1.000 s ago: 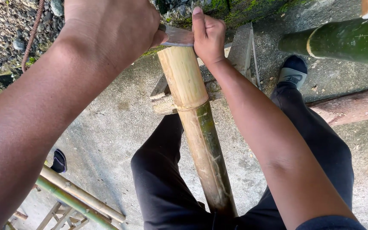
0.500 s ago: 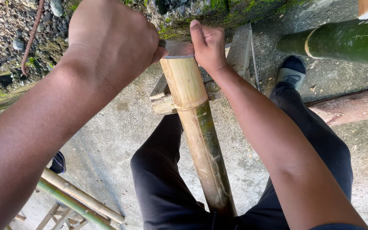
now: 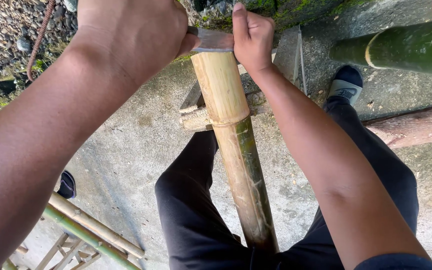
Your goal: Carve a circular groove into a bamboo pole using a knife
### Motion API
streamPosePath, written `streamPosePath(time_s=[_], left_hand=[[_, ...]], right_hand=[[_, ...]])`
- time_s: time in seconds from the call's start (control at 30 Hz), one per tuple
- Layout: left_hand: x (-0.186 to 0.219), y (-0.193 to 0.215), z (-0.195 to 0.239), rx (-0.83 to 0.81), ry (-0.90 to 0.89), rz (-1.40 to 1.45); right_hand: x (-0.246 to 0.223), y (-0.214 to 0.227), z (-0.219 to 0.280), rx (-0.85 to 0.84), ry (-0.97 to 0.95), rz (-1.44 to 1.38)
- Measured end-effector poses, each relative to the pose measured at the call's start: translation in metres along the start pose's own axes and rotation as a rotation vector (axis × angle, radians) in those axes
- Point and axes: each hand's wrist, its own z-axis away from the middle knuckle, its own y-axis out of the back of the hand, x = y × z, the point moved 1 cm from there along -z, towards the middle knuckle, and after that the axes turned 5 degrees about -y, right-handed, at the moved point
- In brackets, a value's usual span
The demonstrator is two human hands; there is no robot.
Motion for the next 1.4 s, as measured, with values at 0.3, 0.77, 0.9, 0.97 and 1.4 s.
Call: streamPosePath(time_s=[0.3, 0.77, 0.9, 0.97, 1.4], left_hand=[[0.003, -0.012, 0.006, 0.049, -0.071, -0.157], [0.005, -0.008, 0.012, -0.134, -0.041, -0.122], [0.009, -0.018, 0.013, -0.047, -0.032, -0.151], [0.013, -0.018, 0.016, -0.059, -0.036, -0.124], [-0.003, -0.023, 0.02, -0.186, 0.037, 0.042]], right_hand=[[0.004, 0.002, 0.004, -0.066, -0.002, 0.009], [-0.005, 0.006, 0.003, -0.13, -0.003, -0.008], [-0.012, 0.01, 0.008, -0.173, -0.008, -0.023], [-0.014, 0.013, 0.014, -0.188, -0.02, 0.003], [-0.021, 0.008, -0.016, -0.163, 0.097, 0.131]])
